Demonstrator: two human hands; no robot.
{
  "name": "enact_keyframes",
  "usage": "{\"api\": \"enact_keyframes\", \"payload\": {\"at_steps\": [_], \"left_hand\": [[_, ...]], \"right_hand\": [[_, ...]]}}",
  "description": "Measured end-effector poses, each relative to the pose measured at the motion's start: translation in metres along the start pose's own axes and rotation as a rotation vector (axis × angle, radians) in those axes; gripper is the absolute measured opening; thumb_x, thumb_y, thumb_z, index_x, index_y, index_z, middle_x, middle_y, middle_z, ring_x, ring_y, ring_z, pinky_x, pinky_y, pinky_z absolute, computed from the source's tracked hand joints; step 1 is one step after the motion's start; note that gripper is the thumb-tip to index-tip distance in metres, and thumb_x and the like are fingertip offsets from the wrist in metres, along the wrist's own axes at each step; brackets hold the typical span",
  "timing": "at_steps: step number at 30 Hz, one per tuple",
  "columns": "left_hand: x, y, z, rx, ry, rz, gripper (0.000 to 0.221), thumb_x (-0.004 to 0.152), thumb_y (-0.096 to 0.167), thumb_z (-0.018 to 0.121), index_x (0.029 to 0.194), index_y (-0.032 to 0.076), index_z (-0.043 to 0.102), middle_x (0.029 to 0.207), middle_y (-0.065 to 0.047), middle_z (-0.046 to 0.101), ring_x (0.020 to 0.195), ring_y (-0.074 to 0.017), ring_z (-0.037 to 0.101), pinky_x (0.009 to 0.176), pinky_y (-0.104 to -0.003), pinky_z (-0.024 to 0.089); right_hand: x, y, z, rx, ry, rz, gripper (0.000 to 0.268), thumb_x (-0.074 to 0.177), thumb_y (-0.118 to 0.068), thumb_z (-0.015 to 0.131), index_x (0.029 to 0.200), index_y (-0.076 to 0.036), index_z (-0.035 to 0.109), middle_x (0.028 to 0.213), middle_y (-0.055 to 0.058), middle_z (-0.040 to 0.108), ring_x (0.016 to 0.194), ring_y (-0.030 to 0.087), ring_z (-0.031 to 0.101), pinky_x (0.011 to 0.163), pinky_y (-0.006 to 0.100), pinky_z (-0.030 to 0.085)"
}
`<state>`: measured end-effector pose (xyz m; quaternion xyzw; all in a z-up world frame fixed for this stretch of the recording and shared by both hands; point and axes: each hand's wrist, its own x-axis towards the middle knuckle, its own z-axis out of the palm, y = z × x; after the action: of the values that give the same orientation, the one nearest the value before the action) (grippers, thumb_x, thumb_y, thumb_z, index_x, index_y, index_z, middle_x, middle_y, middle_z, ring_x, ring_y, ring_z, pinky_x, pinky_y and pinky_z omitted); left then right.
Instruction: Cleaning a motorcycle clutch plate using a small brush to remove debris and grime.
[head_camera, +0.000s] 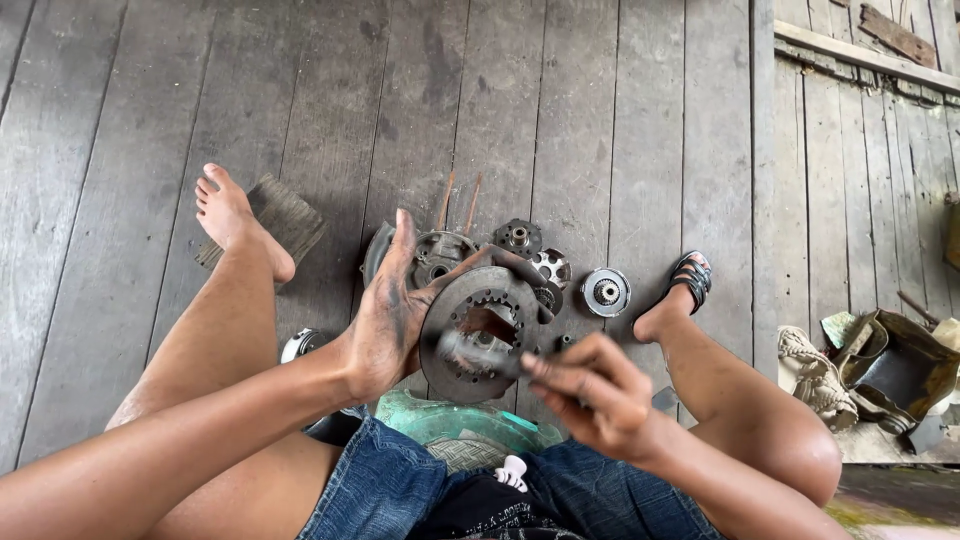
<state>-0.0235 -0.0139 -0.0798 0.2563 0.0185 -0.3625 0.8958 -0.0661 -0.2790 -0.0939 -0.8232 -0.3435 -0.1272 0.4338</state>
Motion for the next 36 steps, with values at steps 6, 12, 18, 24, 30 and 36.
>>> {"api": "enact_keyframes", "payload": {"at_steps": [6, 12, 18, 24, 30, 36], "left_hand": [[0.0, -0.009, -0.01, 0.203, -0.09, 0.265, 0.105, 0.087, 0.072, 0.055, 0.152, 0.047, -0.023, 0.167, -0.021, 0.02, 0.15, -0.0438, 0.029, 0.119, -0.069, 0.025], [0.002, -0.005, -0.009, -0.049, 0.016, -0.071, 0.115, 0.082, 0.088, 0.025, 0.159, 0.002, 0.025, 0.162, -0.029, 0.023, 0.145, -0.0449, 0.021, 0.112, -0.062, 0.015], [0.002, -0.006, -0.003, 0.151, -0.045, 0.209, 0.111, 0.078, 0.076, 0.06, 0.152, 0.05, -0.019, 0.167, -0.02, 0.019, 0.149, -0.0441, 0.028, 0.118, -0.069, 0.026], [0.007, 0.0, 0.005, 0.056, 0.161, 0.072, 0.086, 0.087, 0.073, 0.027, 0.16, 0.031, 0.007, 0.155, -0.019, 0.043, 0.125, -0.03, 0.056, 0.113, -0.054, 0.036], [0.004, -0.017, -0.02, 0.344, -0.198, 0.351, 0.085, 0.093, 0.079, 0.044, 0.151, 0.053, -0.012, 0.173, -0.021, 0.015, 0.156, -0.0473, 0.028, 0.126, -0.073, 0.03], [0.004, -0.02, -0.024, 0.153, -0.113, 0.266, 0.102, 0.086, 0.069, 0.06, 0.153, 0.049, -0.015, 0.171, -0.021, 0.012, 0.15, -0.0449, 0.03, 0.121, -0.068, 0.029]], "right_hand": [[0.002, 0.008, -0.006, -0.061, -0.037, 0.006, 0.03, 0.084, -0.007, 0.079, 0.113, -0.008, 0.075, 0.086, -0.003, 0.055, 0.059, 0.006, 0.037, 0.051, 0.02, 0.033], [-0.003, 0.001, -0.002, -0.028, 0.036, 0.059, 0.025, 0.085, -0.007, 0.077, 0.11, -0.004, 0.074, 0.088, 0.001, 0.057, 0.056, 0.005, 0.035, 0.047, 0.019, 0.031], [-0.008, 0.02, -0.003, -0.012, -0.018, -0.045, 0.022, 0.084, -0.003, 0.076, 0.106, -0.004, 0.075, 0.09, 0.001, 0.058, 0.055, 0.004, 0.037, 0.044, 0.018, 0.033], [-0.011, 0.015, -0.003, -0.06, 0.07, 0.008, 0.028, 0.086, -0.011, 0.077, 0.113, -0.006, 0.072, 0.09, 0.003, 0.059, 0.056, 0.005, 0.034, 0.045, 0.018, 0.03], [-0.007, 0.021, -0.008, -0.03, 0.003, -0.032, 0.015, 0.082, -0.004, 0.077, 0.096, -0.002, 0.073, 0.089, 0.004, 0.06, 0.054, 0.004, 0.037, 0.042, 0.019, 0.033], [-0.004, 0.012, -0.005, -0.09, 0.095, 0.033, 0.025, 0.086, -0.008, 0.076, 0.111, -0.004, 0.072, 0.089, 0.003, 0.058, 0.06, 0.007, 0.037, 0.051, 0.021, 0.033]]}}
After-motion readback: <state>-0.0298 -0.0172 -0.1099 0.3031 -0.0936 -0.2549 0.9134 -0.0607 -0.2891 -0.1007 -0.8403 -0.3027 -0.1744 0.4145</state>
